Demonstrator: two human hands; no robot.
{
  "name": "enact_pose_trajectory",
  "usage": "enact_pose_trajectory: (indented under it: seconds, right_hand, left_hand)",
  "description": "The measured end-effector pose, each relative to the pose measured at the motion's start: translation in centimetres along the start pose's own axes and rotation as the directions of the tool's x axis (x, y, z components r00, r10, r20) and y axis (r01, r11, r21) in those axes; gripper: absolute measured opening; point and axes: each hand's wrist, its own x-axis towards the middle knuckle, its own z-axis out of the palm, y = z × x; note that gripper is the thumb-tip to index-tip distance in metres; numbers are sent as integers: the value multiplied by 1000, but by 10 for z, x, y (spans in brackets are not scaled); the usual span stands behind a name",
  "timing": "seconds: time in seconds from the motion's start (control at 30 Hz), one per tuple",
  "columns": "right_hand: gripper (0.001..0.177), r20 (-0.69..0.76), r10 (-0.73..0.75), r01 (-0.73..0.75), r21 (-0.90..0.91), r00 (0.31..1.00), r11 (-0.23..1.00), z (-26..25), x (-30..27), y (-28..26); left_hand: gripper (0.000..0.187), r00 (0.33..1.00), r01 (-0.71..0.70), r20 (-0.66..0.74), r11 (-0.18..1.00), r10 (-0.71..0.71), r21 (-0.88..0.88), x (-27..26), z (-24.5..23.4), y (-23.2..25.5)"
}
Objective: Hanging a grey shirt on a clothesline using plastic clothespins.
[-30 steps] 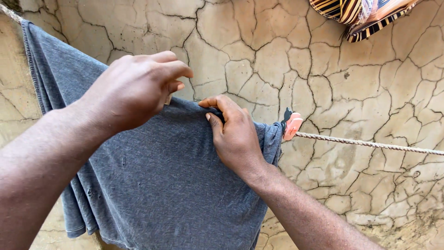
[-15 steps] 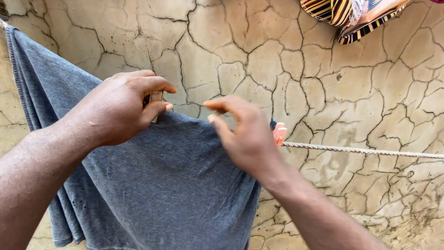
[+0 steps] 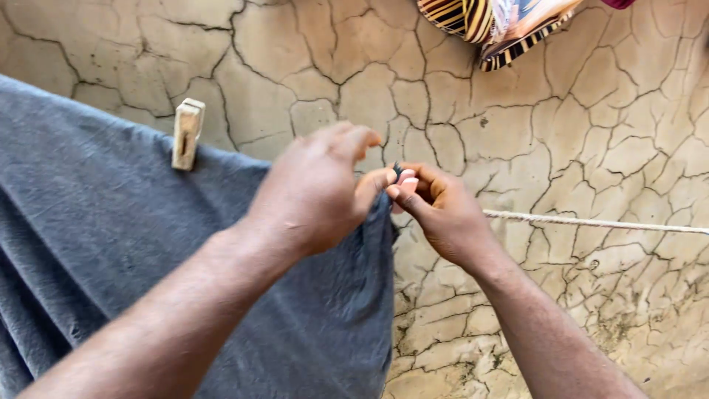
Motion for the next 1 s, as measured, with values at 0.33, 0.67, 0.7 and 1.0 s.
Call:
enact_pose_trajectory:
  seconds: [0.33,0.67,0.7,1.0]
  right_hand:
    - [31,134,145,-179,291,980,940,-5,-16,19]
    - [35,-124,78,-64,117,989,991,-11,-15,17]
    - [35,-120,119,-108,88,986,990,-11,-16,20]
    - [41,3,80,-79,151,997,985,-12,-30,43]
  left_hand:
    - [31,928,330,268,906,-259,-265,11,43,8]
    - [42,844,367,436,929,-314,-40,14,49,-2]
    - [42,847,384,421,921,-325,-63,14,50,-3]
    - [34,857,502,339,776,-388,-380,12,55,-14]
